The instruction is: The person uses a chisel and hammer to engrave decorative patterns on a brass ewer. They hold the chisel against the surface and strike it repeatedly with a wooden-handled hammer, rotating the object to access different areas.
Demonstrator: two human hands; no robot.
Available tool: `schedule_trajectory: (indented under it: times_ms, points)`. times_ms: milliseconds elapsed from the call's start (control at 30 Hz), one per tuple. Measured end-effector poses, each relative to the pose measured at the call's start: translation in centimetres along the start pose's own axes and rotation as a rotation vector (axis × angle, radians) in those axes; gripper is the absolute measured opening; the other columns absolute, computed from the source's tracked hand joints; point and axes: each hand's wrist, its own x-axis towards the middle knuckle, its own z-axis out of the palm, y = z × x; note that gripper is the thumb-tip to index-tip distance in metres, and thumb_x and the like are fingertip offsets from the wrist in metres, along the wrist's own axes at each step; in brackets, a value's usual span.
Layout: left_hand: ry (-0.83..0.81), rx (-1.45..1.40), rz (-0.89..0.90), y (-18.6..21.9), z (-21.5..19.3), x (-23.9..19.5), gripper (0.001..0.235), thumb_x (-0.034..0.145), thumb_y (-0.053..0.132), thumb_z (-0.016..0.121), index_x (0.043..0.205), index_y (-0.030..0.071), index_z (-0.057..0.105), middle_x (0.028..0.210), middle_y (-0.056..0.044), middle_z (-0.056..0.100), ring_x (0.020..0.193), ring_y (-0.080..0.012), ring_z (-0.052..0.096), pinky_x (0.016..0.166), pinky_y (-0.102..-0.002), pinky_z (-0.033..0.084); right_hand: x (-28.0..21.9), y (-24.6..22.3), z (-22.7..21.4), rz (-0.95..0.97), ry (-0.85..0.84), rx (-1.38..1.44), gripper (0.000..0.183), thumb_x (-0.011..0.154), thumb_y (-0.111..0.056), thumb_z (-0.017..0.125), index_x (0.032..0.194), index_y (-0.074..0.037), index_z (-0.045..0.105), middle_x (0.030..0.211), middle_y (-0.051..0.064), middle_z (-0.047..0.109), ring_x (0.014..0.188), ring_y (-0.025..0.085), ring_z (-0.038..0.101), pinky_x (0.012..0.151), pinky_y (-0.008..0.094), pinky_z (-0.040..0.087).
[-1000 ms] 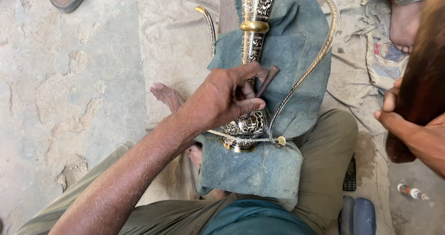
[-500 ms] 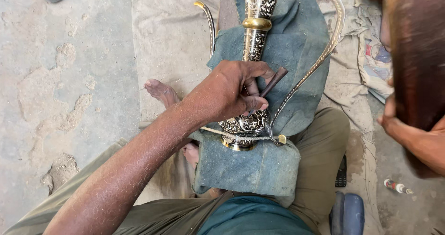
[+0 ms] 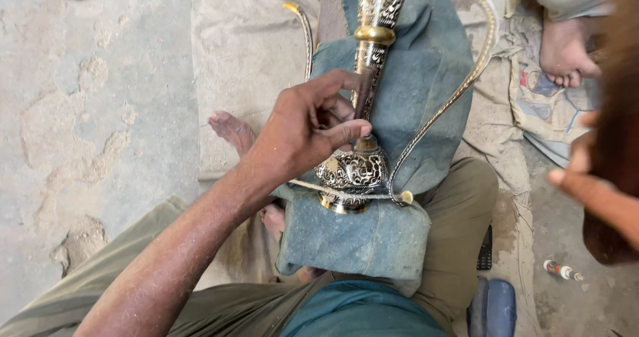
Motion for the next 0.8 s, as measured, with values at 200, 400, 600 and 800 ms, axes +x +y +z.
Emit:
schedule_trajectory:
  times_ms: [200,400,600,800]
  points:
    - [0.078,-0.054,-0.076,-1.1,0.3,-1.4,0.039,0.093,0.009,0.076,0.124,0.0,0.053,0.072,-0.003,0.069,0.064,-0.0063,0.069,0.052,-0.024,0.055,3.4,5.6,0.3,0.084,0.093,0.081,0.024,0.092,-0.004,0.073,0.114,-0.001,0.065,0.09,0.008,0.069,0.079,0.02,0.069,0.075,0.033,0.056]
    - [0.087,-0.131,-0.065,-1.6,0.6,-1.3,0.042,0.093,0.009,0.076,0.13,0.002,0.057,0.073,-0.002,0.069,0.066,-0.0045,0.067,0.057,-0.023,0.058,6.8,2.1,-1.6,0.043,0.124,0.152,0.012,0.1,-0.005,0.069,0.11,0.0,0.064,0.09,0.007,0.068,0.081,0.02,0.067,0.079,0.035,0.055]
    - [0.128,0.094,0.066,-0.8,0.9,-1.8,0.041,0.092,0.01,0.081,0.128,0.004,0.062,0.072,-0.002,0.068,0.064,-0.0059,0.062,0.057,-0.024,0.053,8.3,-7.2,-5.1,-0.244,-0.058,-0.262,0.041,0.075,0.01,0.075,0.114,-0.001,0.069,0.086,0.01,0.065,0.078,0.021,0.068,0.071,0.035,0.056]
    - [0.044,0.006,-0.08,-1.1,0.4,-0.9,0.045,0.088,0.012,0.081,0.127,0.003,0.06,0.067,-0.002,0.072,0.057,-0.0044,0.066,0.05,-0.023,0.055,8.5,-6.8,-4.2,-0.215,-0.116,-0.21,0.044,0.075,0.011,0.078,0.116,-0.003,0.07,0.089,0.011,0.065,0.076,0.021,0.068,0.069,0.036,0.057]
